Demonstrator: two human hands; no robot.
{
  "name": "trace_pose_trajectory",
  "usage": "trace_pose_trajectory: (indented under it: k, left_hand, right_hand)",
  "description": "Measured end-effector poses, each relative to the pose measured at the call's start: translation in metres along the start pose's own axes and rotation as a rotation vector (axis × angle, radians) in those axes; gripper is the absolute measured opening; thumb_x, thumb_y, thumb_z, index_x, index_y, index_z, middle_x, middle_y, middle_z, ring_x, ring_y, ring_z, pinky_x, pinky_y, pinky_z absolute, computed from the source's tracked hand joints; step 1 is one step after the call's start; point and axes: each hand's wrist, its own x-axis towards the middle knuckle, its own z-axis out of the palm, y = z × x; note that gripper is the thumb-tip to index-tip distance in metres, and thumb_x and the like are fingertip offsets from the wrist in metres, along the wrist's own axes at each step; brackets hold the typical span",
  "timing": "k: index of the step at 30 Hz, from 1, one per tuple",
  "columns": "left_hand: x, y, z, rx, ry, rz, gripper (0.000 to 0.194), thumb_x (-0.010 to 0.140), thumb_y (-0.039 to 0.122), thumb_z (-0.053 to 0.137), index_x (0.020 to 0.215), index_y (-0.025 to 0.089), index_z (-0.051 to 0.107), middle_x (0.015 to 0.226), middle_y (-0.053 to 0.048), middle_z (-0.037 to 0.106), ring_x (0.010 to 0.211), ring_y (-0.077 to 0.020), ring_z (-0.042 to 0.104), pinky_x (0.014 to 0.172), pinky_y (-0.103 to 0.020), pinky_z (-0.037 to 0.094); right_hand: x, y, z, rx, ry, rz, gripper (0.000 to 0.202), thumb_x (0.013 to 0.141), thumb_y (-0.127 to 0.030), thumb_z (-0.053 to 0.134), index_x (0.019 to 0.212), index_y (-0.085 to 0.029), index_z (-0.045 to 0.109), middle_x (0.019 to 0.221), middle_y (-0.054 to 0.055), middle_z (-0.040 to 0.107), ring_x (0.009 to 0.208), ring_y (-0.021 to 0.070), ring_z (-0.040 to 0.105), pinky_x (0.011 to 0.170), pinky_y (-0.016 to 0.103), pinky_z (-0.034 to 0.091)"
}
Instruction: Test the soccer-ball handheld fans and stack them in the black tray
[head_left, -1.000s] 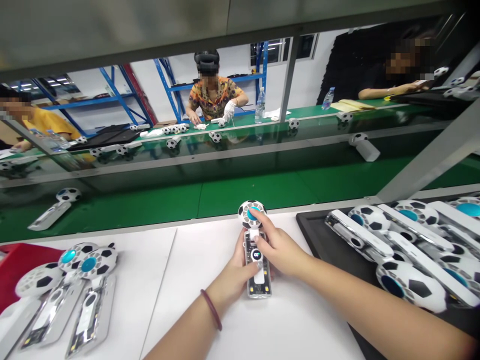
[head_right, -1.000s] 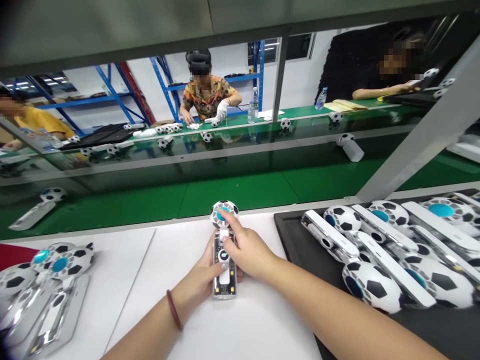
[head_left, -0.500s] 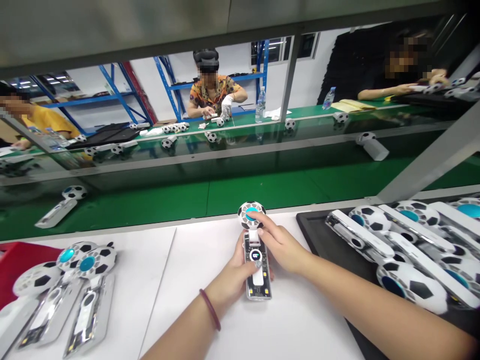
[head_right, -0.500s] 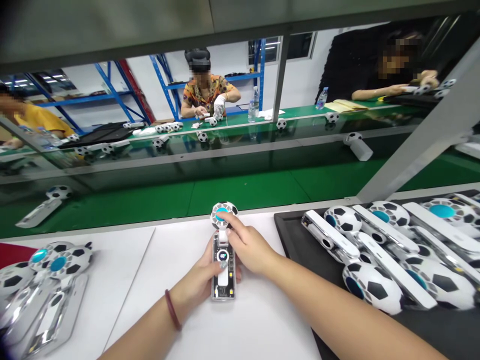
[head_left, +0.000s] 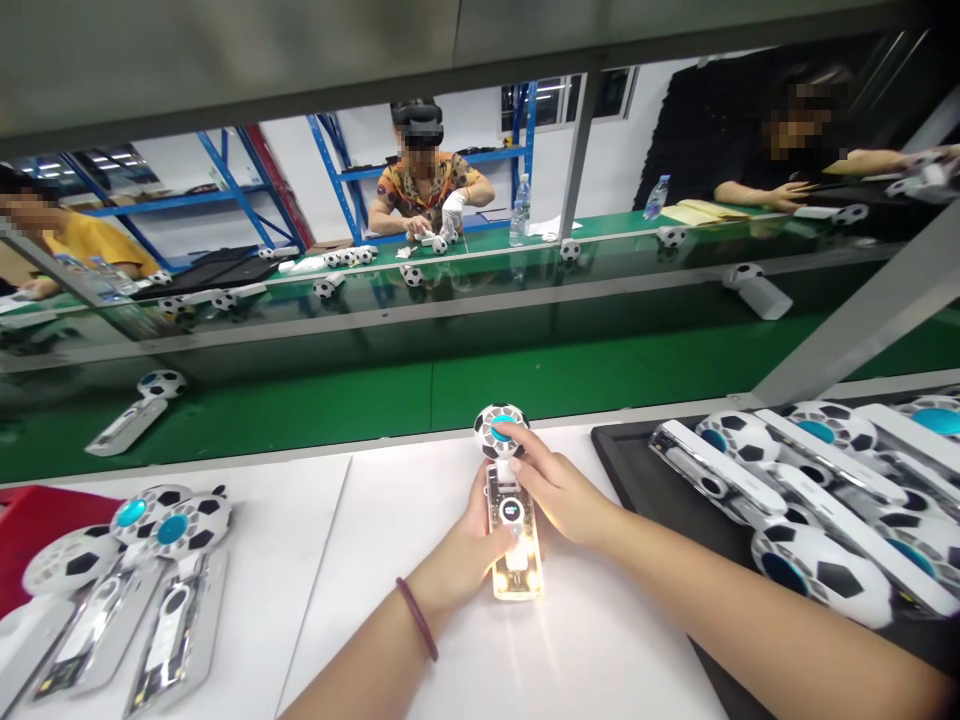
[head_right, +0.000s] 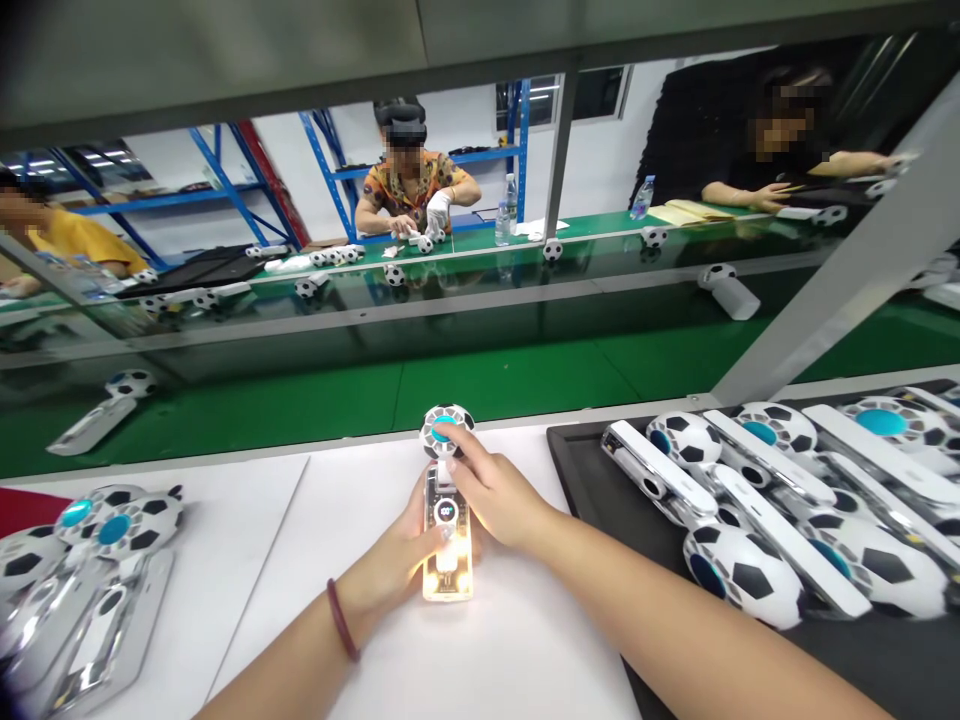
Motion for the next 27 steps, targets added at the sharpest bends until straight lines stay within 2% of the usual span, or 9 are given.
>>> trace_pose_trajectory:
  k: [15,18,22,27]
  left_hand:
    - [-0.0011,0.0019,0.0008,0.0,0.018,-0.008,0.069,0.074,0.034,0.066,0.127,0.028,0.023,0.09,-0.003,0.051,0.07,-0.0157,0.056,0.064,-0.032,0.045]
    - [-0.0004,0.0001,0.0001,-0.012,0.015,0.011,0.076,0.073,0.037,0.067,0.131,0.028,0.018,0.09,-0.004,0.052,0.069,-0.0173,0.058,0.064,-0.033,0.046]
    - [-0.0002,-0.0039,-0.0033,-0.028,0.025,-0.007,0.078,0.073,0.035,0.067,0.132,0.03,0.017,0.096,-0.006,0.054,0.077,-0.0197,0.059,0.072,-0.039,0.047]
    - [0.0007,-0.0076,-0.0076,-0.008,-0.009,0.008,0.084,0.076,0.035,0.064,0.136,0.028,0.006,0.084,-0.004,0.058,0.076,-0.0216,0.061,0.075,-0.043,0.046]
  right_hand:
    - [0.0009,-0.0017,0.0011,0.04,-0.02,0.004,0.041,0.089,-0.032,0.039,0.13,-0.035,0.035,0.082,-0.001,0.061,0.074,0.0161,0.059,0.069,0.03,0.047]
    - [-0.0003,-0.0037,0.0011,0.05,-0.044,0.043,0.045,0.089,-0.034,0.039,0.133,-0.034,0.03,0.08,0.0,0.06,0.067,0.016,0.059,0.062,0.029,0.048]
    - [-0.0014,-0.0045,0.0012,0.023,-0.02,0.031,0.043,0.089,-0.032,0.039,0.132,-0.033,0.033,0.078,0.0,0.059,0.07,0.0164,0.059,0.066,0.03,0.049]
    - [-0.0007,-0.0055,0.0008,0.054,-0.051,0.067,0.048,0.088,-0.031,0.04,0.134,-0.034,0.028,0.076,0.0,0.058,0.058,0.0139,0.058,0.053,0.025,0.049]
